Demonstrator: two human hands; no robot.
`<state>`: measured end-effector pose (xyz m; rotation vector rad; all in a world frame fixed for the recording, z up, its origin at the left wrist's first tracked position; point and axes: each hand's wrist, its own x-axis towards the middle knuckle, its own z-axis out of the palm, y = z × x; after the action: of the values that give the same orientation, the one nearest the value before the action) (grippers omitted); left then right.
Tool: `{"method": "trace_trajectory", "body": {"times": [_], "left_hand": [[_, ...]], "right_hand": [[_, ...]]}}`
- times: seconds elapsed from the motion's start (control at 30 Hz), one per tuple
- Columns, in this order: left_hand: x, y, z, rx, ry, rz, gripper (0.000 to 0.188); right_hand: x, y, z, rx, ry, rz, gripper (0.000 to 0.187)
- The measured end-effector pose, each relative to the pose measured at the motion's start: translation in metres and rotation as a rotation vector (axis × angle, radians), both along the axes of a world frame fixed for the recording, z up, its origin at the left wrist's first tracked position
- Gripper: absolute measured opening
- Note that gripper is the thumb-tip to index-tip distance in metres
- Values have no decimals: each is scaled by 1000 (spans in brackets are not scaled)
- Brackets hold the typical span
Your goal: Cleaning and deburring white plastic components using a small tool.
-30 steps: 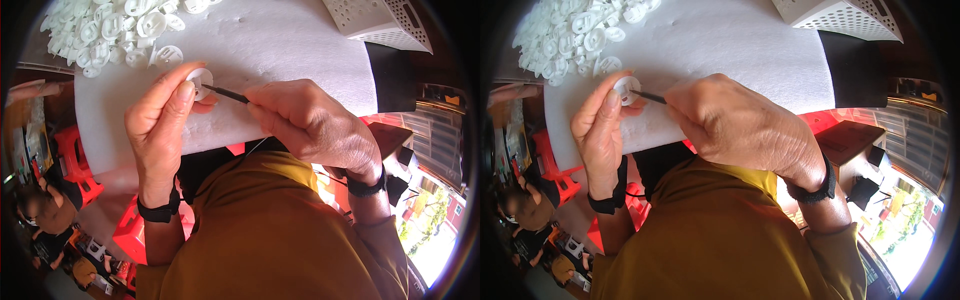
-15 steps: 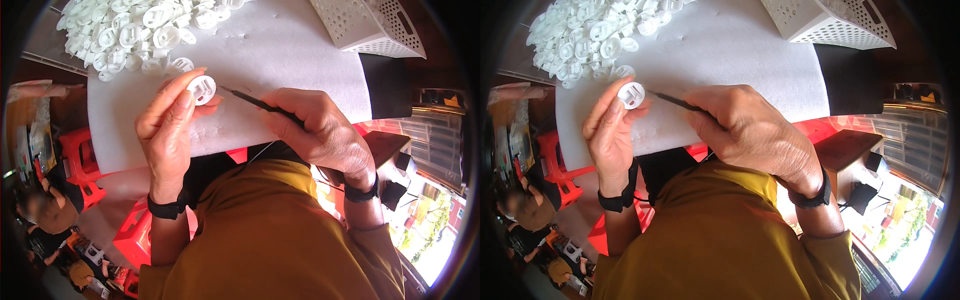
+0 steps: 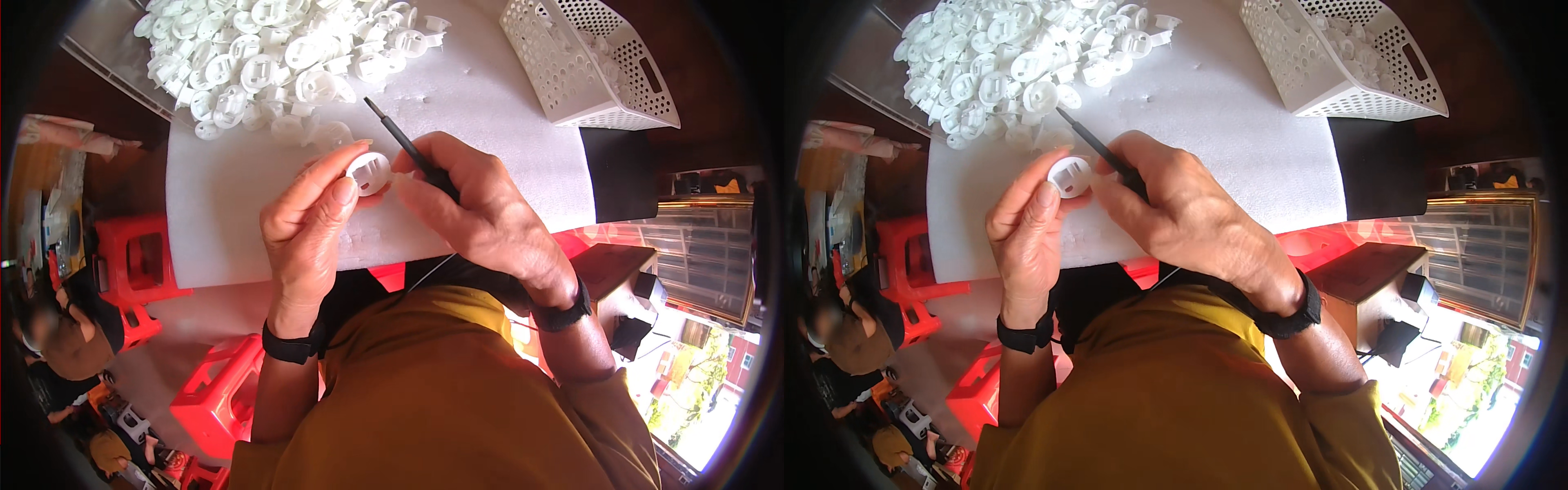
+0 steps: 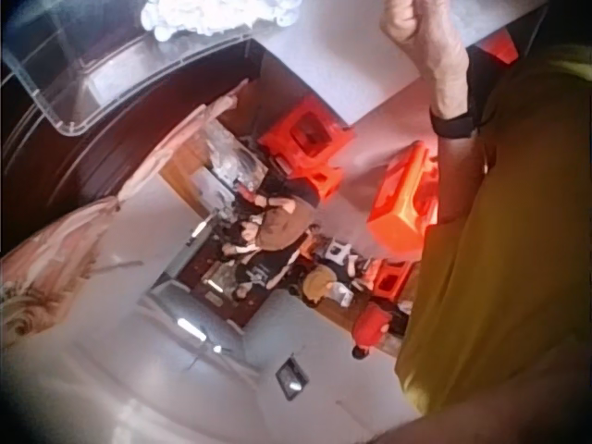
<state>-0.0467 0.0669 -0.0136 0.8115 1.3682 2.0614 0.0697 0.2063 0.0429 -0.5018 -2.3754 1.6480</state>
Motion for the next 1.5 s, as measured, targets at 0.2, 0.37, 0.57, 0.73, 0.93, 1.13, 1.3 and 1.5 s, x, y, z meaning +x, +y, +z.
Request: {"method": "trace_trajectory", "body": {"times": [0.2, 0.37, 0.57, 0.73, 0.93, 1.13, 1.3, 1.5], "left_hand": [[0, 1, -1, 33, -61, -6, 28], [-1, 1, 5, 17, -103, -21, 27], [-1, 2, 3, 9, -117, -28, 28], [-2, 0, 3, -24, -68, -51, 34], [1, 3, 3, -8, -118, 10, 27], [0, 3, 2, -14, -126, 1, 26], [-1, 3, 2, -15, -122, -6, 26], [-1, 2, -1, -9, -94, -14, 24]], "right_hand": [[35, -3, 15, 350, -51, 121, 18], [33, -3, 28, 668, -72, 128, 24], [27, -6, 28, 837, -122, 129, 24], [27, -8, 28, 850, -145, 141, 22], [26, -10, 31, 818, -146, 155, 21], [23, -11, 31, 828, -172, 183, 24], [21, -9, 29, 797, -143, 194, 24], [19, -9, 33, 805, -170, 216, 24]]}}
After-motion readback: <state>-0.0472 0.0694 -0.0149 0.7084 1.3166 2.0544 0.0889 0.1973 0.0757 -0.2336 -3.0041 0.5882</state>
